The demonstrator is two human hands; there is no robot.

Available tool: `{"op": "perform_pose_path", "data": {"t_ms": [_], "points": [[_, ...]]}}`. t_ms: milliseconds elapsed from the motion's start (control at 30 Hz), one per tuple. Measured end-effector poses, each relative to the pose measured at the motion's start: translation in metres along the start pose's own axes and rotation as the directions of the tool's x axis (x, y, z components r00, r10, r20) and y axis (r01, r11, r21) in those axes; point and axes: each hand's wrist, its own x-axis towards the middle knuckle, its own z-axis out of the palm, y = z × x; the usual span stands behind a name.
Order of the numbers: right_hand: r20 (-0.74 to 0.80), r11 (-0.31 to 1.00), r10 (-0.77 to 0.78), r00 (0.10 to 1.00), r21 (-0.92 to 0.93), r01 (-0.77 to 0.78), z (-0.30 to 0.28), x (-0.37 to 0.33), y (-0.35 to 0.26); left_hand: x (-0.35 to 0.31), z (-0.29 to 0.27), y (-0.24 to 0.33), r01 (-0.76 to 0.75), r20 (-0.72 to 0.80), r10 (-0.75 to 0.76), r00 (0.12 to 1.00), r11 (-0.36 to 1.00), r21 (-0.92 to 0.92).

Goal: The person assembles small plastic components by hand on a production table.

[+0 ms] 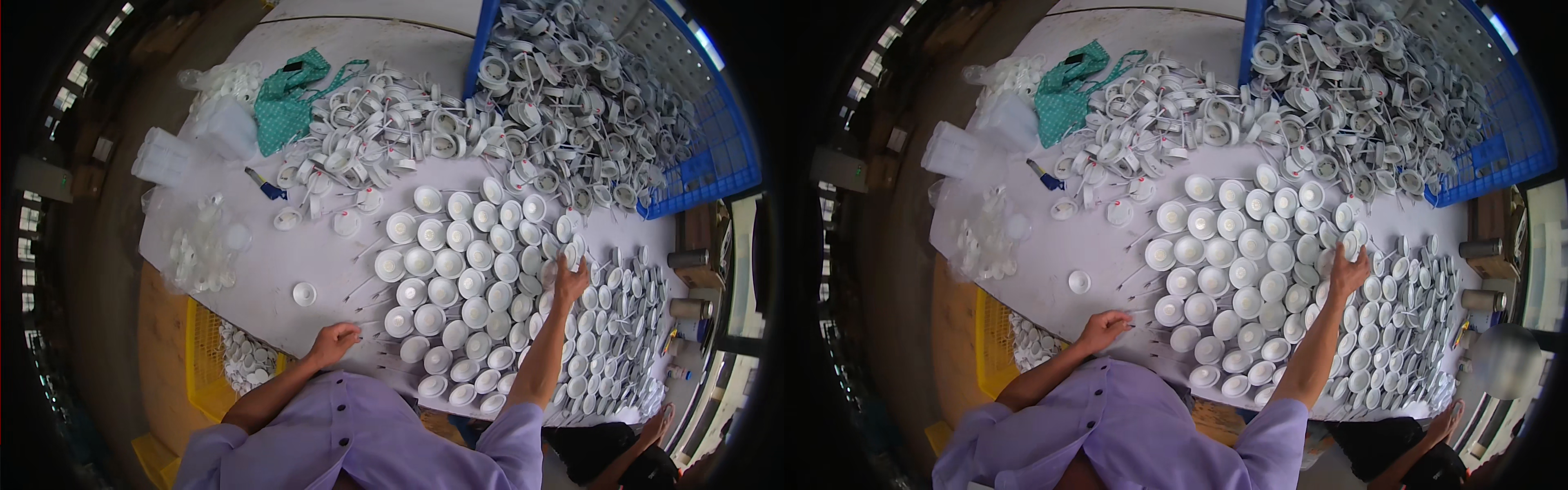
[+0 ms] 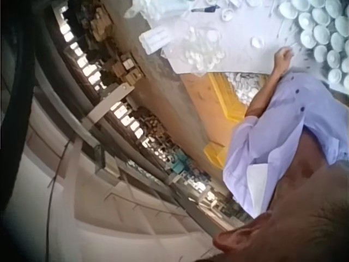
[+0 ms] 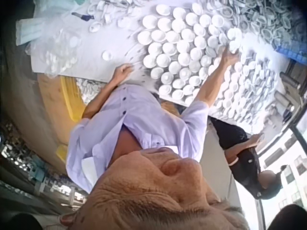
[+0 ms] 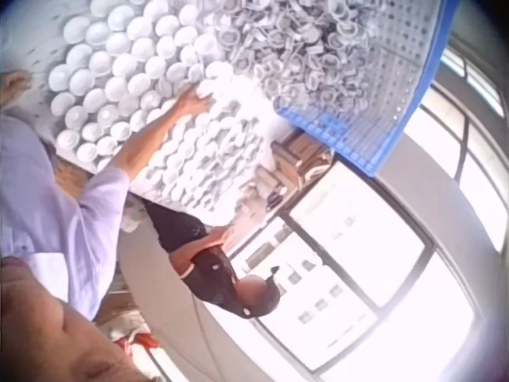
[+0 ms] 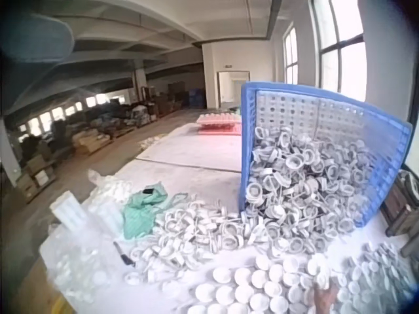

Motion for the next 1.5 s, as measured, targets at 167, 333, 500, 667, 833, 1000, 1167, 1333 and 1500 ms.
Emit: {"op": "perform_pose_path", "data": {"t_ms": [167,333,500,667,833,1000,1167,1333,1500], "points": [[-0.145,0.894,-0.223,0.964,0.363,0.262,0.001,-0.028,-0.05,-0.007,-0.004,-0.013,0.008,0.023,-0.007,1.0,1.0,-0.011],[0.141,0.779,-0.313,0.939,0.604,0.169,-0.01,-0.066,-0.172,-0.021,-0.018,-0.014,-0.042,-0.035,0.043,0.998,0.999,0.028],[0.395,0.684,-0.661,0.638,0.668,0.295,0.015,-0.152,-0.282,-0.034,-0.036,-0.04,-0.099,-0.169,0.101,0.98,0.995,0.017],[0.421,0.682,-0.727,0.543,0.542,0.491,0.027,-0.24,-0.363,-0.059,-0.049,-0.062,-0.093,-0.303,0.061,0.951,0.991,-0.092],[0.4,0.677,-0.715,0.574,0.601,0.425,0.056,-0.257,-0.383,-0.074,-0.059,-0.065,-0.087,-0.342,0.009,0.94,0.973,-0.213],[0.294,0.573,-0.724,0.624,0.761,0.305,0.05,-0.28,-0.364,-0.066,-0.082,-0.031,-0.034,-0.119,-0.041,0.992,0.822,-0.568],[0.003,0.231,-0.857,0.515,0.896,0.379,-0.066,-0.344,-0.349,-0.023,-0.094,0.012,0.101,0.066,-0.085,0.994,0.519,-0.849],[-0.1,0.131,-0.894,0.437,0.875,0.466,-0.119,-0.381,-0.323,-0.013,-0.103,0.03,0.204,0.223,0.102,0.969,0.173,-0.964],[-0.162,0.11,-0.921,0.355,0.765,0.634,-0.123,-0.391,-0.305,-0.028,-0.1,0.035,0.061,0.109,0.24,0.965,0.198,-0.978]]}}
